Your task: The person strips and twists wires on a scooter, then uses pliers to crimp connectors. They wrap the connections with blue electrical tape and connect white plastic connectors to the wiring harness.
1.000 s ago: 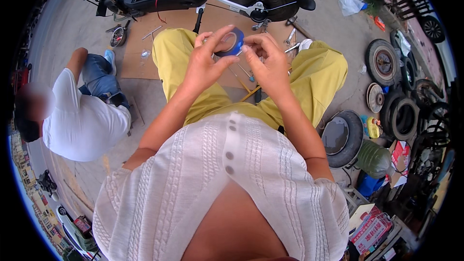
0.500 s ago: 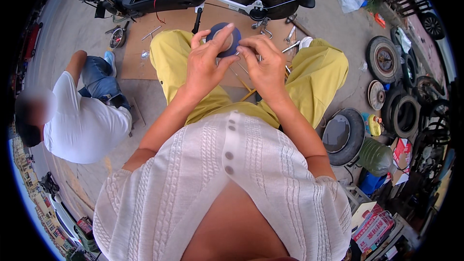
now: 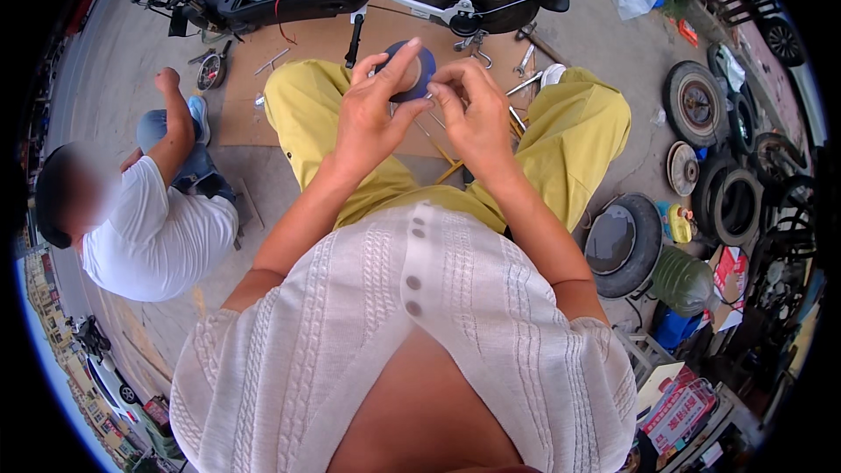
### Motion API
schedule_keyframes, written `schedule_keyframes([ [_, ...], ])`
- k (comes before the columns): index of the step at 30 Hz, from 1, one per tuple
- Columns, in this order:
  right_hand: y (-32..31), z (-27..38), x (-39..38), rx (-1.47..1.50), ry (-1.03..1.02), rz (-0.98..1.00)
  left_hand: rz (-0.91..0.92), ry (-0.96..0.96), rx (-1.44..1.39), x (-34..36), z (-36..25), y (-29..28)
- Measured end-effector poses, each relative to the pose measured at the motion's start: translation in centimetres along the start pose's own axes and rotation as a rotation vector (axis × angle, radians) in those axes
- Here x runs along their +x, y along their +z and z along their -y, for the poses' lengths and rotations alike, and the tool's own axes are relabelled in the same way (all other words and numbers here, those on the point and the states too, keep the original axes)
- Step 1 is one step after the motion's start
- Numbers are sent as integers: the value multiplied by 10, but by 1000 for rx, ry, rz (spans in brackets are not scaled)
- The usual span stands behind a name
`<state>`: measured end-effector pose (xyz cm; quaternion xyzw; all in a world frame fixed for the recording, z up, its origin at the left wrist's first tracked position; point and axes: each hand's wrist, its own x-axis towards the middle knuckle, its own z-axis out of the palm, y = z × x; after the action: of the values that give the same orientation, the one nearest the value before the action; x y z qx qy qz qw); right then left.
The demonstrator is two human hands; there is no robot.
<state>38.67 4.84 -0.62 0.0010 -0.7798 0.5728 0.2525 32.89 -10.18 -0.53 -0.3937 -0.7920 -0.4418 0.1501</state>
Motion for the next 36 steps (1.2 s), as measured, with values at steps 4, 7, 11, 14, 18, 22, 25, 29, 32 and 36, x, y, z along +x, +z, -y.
schedule_keyframes([
  [4,2,5,1,31,2,-32,2,-16,-3,2,0,0],
  [7,1,-1,2,-19,-76,-22,15,-24,-4,2,0,-2],
  [11,3,-4,0,-28,-95,-17,30,-20,-2,3,0,-3],
  [14,3,-3,0,-27,-80,-9,41,-35,-29,3,2,-3],
  [18,2,-4,2,-27,-73,-2,39,-72,-56,3,2,-1],
  [22,4,-5,1,5,-55,-41,45,-205,-153,2,-3,1],
  [25,3,-4,2,4,-65,-47,46,-234,-199,3,-4,2],
  [29,1,-8,1,-12,-59,-4,71,-242,-212,2,-1,2],
  [32,1,-10,2,-20,-77,8,81,-250,-208,2,-1,1],
  [36,3,-12,-1,117,74,-4,76,-399,-290,2,-3,2],
])
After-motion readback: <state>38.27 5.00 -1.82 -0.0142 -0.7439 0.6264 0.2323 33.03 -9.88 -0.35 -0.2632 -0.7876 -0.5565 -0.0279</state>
